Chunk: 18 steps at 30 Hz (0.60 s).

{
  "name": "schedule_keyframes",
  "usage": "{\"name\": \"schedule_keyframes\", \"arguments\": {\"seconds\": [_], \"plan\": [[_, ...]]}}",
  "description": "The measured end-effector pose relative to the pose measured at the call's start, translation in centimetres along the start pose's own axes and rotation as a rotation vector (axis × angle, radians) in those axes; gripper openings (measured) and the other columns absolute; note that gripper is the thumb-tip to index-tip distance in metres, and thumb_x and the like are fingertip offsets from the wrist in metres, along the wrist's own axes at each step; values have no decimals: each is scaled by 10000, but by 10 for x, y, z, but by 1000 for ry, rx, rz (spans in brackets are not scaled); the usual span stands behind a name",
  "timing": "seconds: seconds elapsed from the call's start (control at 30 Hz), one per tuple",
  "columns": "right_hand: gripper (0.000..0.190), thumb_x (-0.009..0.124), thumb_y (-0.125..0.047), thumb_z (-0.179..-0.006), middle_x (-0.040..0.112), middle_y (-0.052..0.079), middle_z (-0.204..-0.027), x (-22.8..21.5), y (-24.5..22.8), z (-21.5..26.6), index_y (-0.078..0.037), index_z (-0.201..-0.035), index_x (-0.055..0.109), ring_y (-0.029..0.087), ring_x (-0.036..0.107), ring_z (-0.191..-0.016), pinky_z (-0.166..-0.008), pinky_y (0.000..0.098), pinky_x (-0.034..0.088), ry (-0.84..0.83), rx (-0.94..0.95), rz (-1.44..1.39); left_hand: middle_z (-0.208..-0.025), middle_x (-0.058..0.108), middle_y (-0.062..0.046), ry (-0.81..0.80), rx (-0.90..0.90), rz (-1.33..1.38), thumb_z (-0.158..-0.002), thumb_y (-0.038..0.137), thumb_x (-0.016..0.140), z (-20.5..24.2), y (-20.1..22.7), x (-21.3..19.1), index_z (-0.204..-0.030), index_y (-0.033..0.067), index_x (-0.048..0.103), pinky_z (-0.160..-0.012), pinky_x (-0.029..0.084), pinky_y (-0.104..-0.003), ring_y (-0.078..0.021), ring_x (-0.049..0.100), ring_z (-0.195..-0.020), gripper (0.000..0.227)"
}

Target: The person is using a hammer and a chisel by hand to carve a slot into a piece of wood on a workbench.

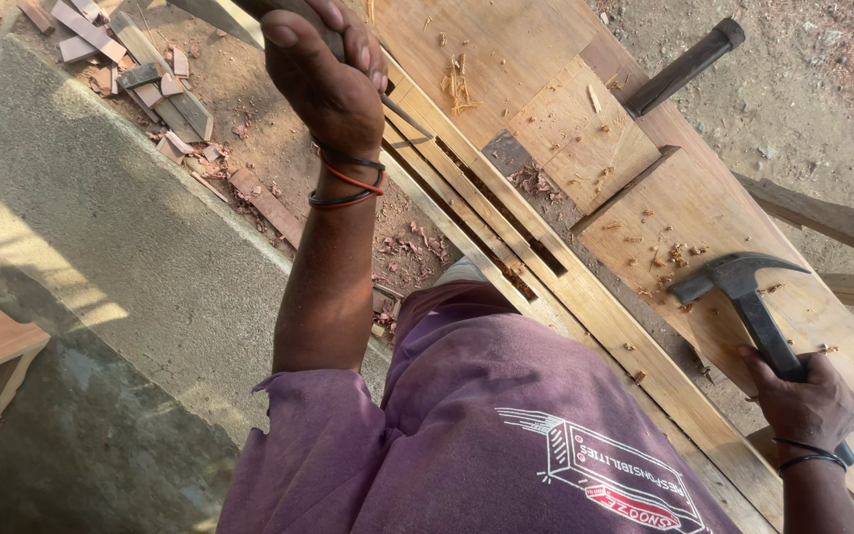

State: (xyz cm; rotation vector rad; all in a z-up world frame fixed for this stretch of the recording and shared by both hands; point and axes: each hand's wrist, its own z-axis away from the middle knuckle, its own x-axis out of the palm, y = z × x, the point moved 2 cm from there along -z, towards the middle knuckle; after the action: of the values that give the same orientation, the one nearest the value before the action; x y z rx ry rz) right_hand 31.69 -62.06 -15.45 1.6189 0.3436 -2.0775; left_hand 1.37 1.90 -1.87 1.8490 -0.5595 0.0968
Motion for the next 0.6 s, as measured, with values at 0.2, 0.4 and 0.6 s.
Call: {"name": "schedule_keyframes", "arguments": {"seconds": [0.2,0.4,0.6], "plan": [[676,796,-745,-854,643,93,-657,-35,-10,-21,-86,-735,697,281,673,-635,-652,410,553,-191,-35,22,-617,414,2,12,244,-271,-1089,684,275,3,6,10,-950,85,471,-441,373,-246,-113,438,-418,645],[511,683,-567,-939,621,113,-557,-134,-126,-45,-56,-922,700,224,595,-454,-494,399,516,-374,-179,-221,-676,419,-4,10,132,-201,-994,779,348,19,7,14,-996,65,456,-473,378,-249,-112,438,-502,722],[379,669,-368,-956,589,80,-618,-277,-287,-45,-39,-1109,557,176,546,-443,-418,336,462,-211,-787,-402,-702,437,-6,-34,114,-134,-1011,731,462,25,-2,16,-1005,55,467,-495,362,-242,-84,413,-566,676]]}}
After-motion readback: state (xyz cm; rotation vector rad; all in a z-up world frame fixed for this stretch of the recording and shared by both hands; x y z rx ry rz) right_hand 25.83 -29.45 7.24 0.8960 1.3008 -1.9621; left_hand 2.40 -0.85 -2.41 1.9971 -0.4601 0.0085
